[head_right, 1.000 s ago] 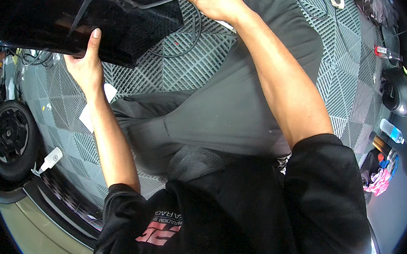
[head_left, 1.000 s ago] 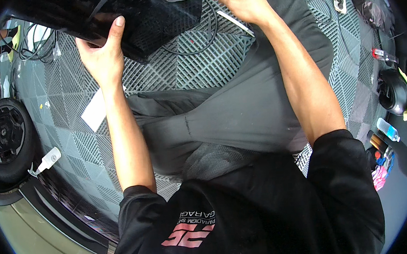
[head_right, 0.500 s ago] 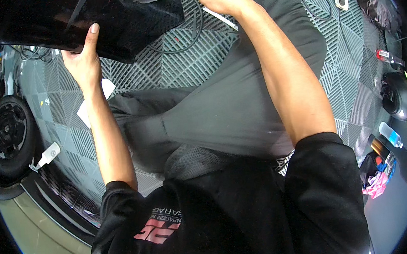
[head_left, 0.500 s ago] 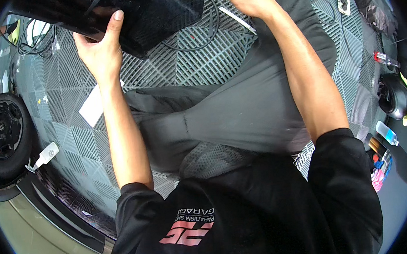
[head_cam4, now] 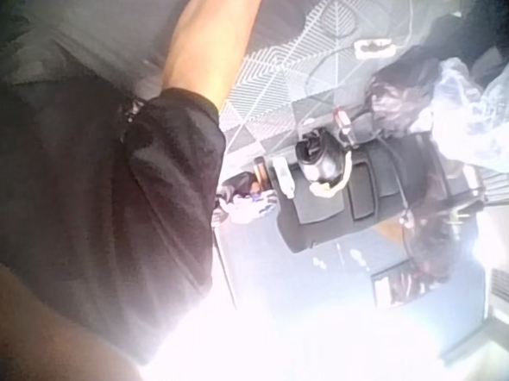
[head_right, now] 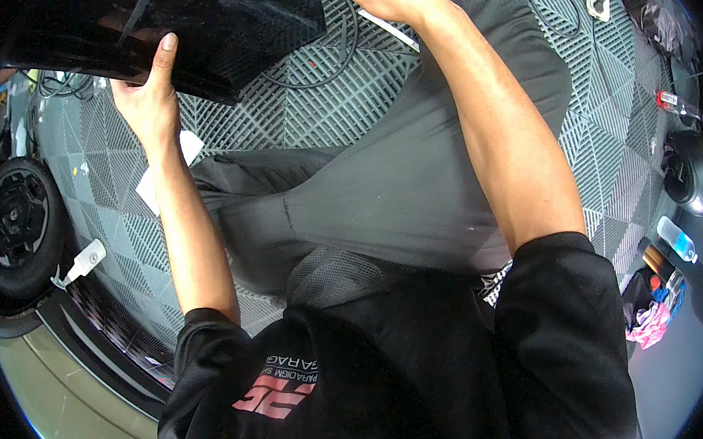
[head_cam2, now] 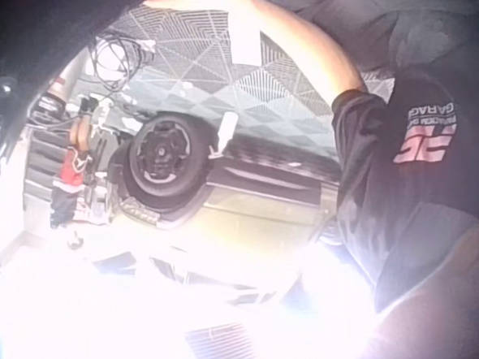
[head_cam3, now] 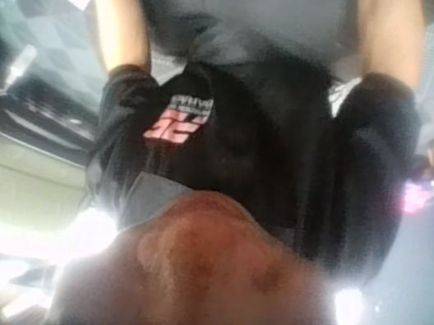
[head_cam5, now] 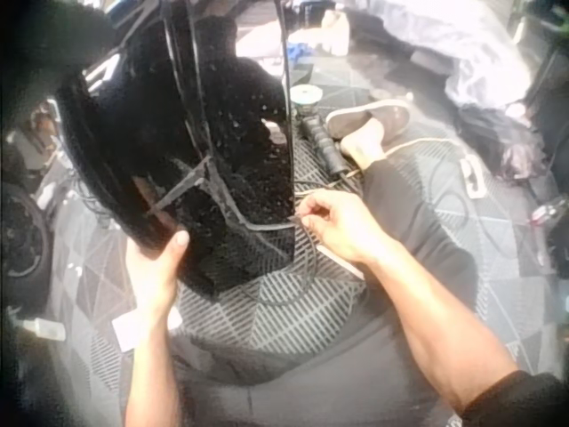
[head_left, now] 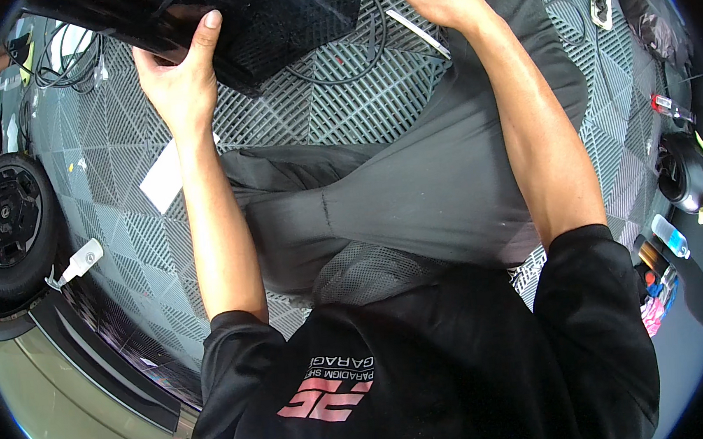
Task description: The person sits on the floor and uses a razor blade to carefully peel a protective film off a black glossy car part. They lift edges, scrape along seams, and remove strips of film from the surface.
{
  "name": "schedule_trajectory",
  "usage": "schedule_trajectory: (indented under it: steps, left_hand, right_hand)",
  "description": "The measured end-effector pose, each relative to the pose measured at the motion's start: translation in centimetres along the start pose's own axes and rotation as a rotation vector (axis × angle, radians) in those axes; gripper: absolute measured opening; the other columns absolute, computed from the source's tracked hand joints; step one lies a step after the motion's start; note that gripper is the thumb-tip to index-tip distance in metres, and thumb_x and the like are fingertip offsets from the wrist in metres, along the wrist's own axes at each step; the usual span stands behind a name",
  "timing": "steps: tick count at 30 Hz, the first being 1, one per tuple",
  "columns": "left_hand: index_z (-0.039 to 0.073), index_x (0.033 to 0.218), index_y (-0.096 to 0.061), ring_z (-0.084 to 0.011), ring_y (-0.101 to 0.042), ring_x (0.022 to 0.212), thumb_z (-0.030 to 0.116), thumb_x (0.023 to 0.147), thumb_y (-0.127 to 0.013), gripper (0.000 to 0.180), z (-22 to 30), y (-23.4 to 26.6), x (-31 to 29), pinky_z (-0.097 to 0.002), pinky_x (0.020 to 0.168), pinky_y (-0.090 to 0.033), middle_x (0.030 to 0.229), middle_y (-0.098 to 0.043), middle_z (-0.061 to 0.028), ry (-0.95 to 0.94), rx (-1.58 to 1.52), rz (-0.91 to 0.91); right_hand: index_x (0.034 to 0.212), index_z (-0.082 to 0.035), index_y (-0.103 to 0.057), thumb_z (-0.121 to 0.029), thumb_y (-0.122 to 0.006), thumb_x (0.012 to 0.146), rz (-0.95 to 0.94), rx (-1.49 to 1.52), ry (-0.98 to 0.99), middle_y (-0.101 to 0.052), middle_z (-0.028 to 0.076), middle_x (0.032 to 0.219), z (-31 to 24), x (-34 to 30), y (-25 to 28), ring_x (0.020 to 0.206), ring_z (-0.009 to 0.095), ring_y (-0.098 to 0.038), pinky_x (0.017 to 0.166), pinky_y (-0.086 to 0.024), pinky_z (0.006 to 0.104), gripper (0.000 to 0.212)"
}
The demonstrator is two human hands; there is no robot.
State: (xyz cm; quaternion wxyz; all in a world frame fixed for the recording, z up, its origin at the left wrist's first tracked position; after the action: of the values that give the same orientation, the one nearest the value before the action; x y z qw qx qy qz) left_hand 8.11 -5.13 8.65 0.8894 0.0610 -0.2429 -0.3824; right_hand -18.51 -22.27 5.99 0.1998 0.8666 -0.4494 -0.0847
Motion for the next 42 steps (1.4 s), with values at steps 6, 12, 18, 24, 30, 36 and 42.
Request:
schedule_trajectory:
  steps: [6, 12, 18, 24, 30, 36, 42]
  left_hand:
    - [-0.002, 0.123, -0.06, -0.0239, -0.068, 0.104, 0.034, 0.077, -0.093, 0.067, 0.5, -0.1, -0.2, -0.0353, 0.097, -0.053, 0.111, -0.07, -0.0121, -0.007, -0.004, 0.015]
    - [-0.002, 0.123, -0.061, -0.0248, -0.069, 0.104, 0.037, 0.077, -0.093, 0.068, 0.4, 0.0, -0.1, -0.036, 0.097, -0.053, 0.111, -0.071, -0.0127, -0.013, 0.035, 0.012]
    - [-0.002, 0.122, -0.062, -0.0249, -0.069, 0.103, 0.039, 0.076, -0.093, 0.069, 0.5, 0.1, 0.0, -0.0361, 0.097, -0.053, 0.109, -0.072, -0.0127, -0.009, 0.055, 0.005]
    - [-0.002, 0.12, -0.065, -0.0242, -0.069, 0.105, 0.035, 0.078, -0.092, 0.062, 0.9, 0.2, -0.3, -0.0366, 0.098, -0.052, 0.112, -0.073, -0.0134, 0.041, 0.11, 0.007]
    - [-0.004, 0.12, -0.067, -0.0217, -0.067, 0.108, 0.027, 0.082, -0.09, 0.054, 0.7, 0.2, -0.2, -0.035, 0.103, -0.048, 0.115, -0.073, -0.0128, 0.057, 0.08, -0.014]
    - [-0.004, 0.119, -0.068, -0.0217, -0.067, 0.108, 0.027, 0.083, -0.09, 0.052, 0.0, 0.4, 0.0, -0.0341, 0.103, -0.048, 0.115, -0.073, -0.013, 0.045, 0.063, -0.015]
    - [-0.004, 0.118, -0.068, -0.0219, -0.068, 0.107, 0.028, 0.083, -0.09, 0.052, -0.4, 0.5, 0.1, -0.0341, 0.102, -0.048, 0.114, -0.073, -0.0133, 0.056, 0.043, -0.038]
  right_hand:
    - [0.1, 0.0, -0.069, -0.001, -0.069, 0.092, 0.024, -0.057, 0.03, -0.07, 0.006, 0.088, 0.0, 0.0, 0.1, 0.084, 0.012, -0.063, 0.077, -0.053, 0.0296, 0.008]
    - [0.1, 0.001, -0.071, -0.003, -0.071, 0.091, 0.058, -0.086, 0.049, -0.072, 0.008, 0.088, 0.5, -0.1, 0.0, 0.082, 0.013, -0.065, 0.077, -0.055, 0.03, 0.01]
    - [0.099, 0.0, -0.072, -0.003, -0.072, 0.09, 0.063, -0.059, 0.025, -0.073, 0.008, 0.088, 0.6, -0.2, 0.0, 0.082, 0.013, -0.066, 0.076, -0.055, 0.0306, 0.009]
    - [0.097, 0.0, -0.073, -0.004, -0.074, 0.09, 0.071, -0.069, -0.03, -0.073, 0.006, 0.086, 0.6, -0.3, 0.2, 0.079, 0.012, -0.066, 0.073, -0.055, 0.0291, 0.008]
    - [0.098, -0.001, -0.074, -0.003, -0.075, 0.09, 0.071, -0.009, -0.073, -0.073, 0.005, 0.086, 1.7, -0.1, -0.1, 0.078, 0.01, -0.065, 0.072, -0.055, 0.028, 0.008]
    - [0.097, 0.0, -0.073, -0.001, -0.074, 0.09, 0.068, 0.024, -0.051, -0.073, 0.005, 0.086, 1.7, 0.0, -0.3, 0.079, 0.01, -0.065, 0.071, -0.054, 0.0272, 0.007]
    - [0.097, 0.0, -0.073, -0.001, -0.074, 0.09, 0.049, 0.032, -0.058, -0.073, 0.005, 0.086, 1.6, 0.1, -0.4, 0.08, 0.01, -0.066, 0.073, -0.055, 0.0274, 0.008]
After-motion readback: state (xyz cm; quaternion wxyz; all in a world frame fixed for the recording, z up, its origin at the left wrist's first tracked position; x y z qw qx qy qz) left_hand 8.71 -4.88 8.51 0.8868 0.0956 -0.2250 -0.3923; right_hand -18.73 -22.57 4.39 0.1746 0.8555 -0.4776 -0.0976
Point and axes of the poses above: each hand's wrist, its own x-axis towards the middle knuckle, its own y-axis out of the back of the hand, z = x × y, the point moved 6 cm from there along x, towards the middle knuckle
